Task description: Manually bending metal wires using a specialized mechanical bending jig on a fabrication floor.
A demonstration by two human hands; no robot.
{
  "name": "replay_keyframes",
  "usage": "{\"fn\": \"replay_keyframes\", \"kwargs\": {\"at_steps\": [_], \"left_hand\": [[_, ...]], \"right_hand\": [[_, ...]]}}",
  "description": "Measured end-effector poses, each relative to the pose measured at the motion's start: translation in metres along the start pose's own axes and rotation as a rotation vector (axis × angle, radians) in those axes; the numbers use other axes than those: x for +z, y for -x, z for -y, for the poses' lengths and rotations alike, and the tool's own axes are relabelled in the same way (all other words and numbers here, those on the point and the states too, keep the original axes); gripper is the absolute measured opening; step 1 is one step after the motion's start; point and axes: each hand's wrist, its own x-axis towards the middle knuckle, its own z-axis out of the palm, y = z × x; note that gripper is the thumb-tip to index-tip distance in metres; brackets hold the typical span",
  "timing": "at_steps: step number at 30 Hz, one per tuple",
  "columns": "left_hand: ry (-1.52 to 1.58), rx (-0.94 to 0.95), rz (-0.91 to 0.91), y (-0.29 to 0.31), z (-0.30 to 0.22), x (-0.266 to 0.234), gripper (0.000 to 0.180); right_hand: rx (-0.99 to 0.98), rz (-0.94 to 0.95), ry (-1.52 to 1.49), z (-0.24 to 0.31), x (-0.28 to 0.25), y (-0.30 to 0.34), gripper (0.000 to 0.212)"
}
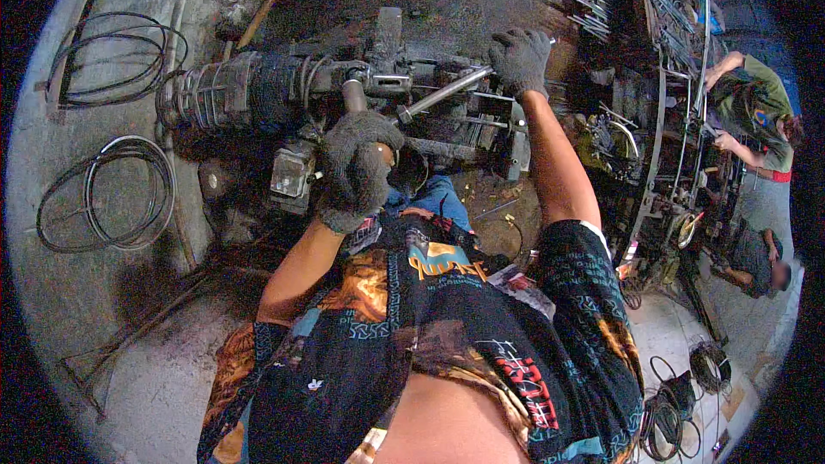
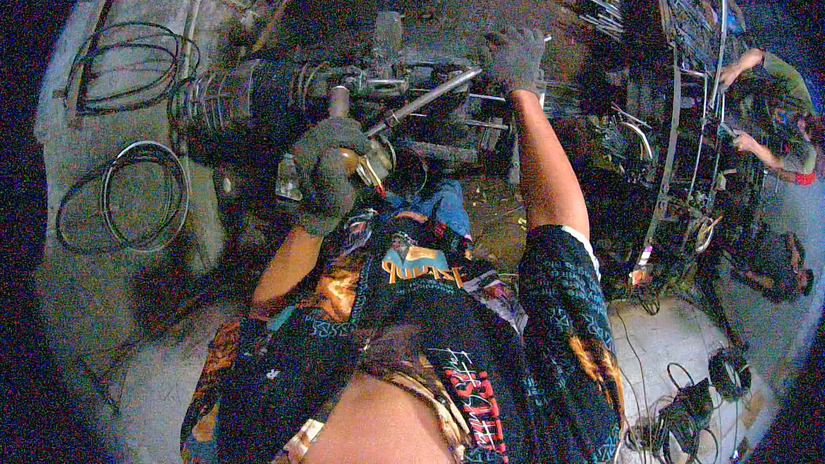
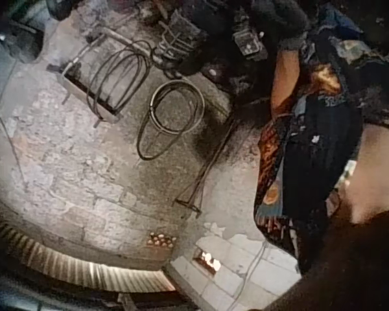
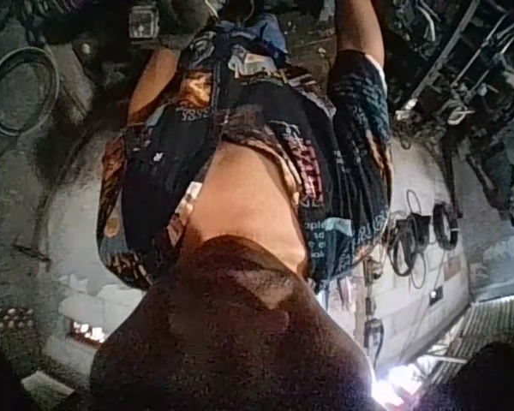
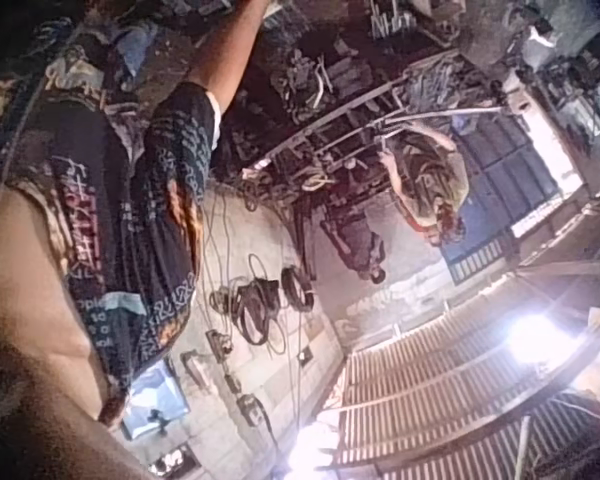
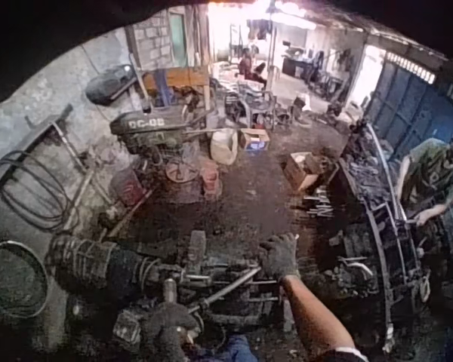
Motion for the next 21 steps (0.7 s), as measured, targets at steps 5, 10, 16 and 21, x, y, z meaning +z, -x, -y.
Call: {"fn": "replay_keyframes", "kwargs": {"at_steps": [5,10,16,21], "left_hand": [[0.026,-0.018,-0.068,0.016,0.010,-0.001,0.043],[0.038,-0.075,-0.067,0.021,0.012,-0.003,0.049],[0.014,-0.037,-0.055,0.023,0.019,-0.003,0.054],[0.031,-0.151,-0.027,0.025,0.016,-0.004,0.053]], "right_hand": [[-0.003,-0.038,0.012,0.009,0.000,0.004,0.032],[-0.008,-0.004,0.010,0.017,-0.011,0.005,0.032],[0.008,0.017,0.004,0.014,-0.007,0.005,0.032],[0.052,0.005,-0.030,0.011,-0.003,0.003,0.032]]}}
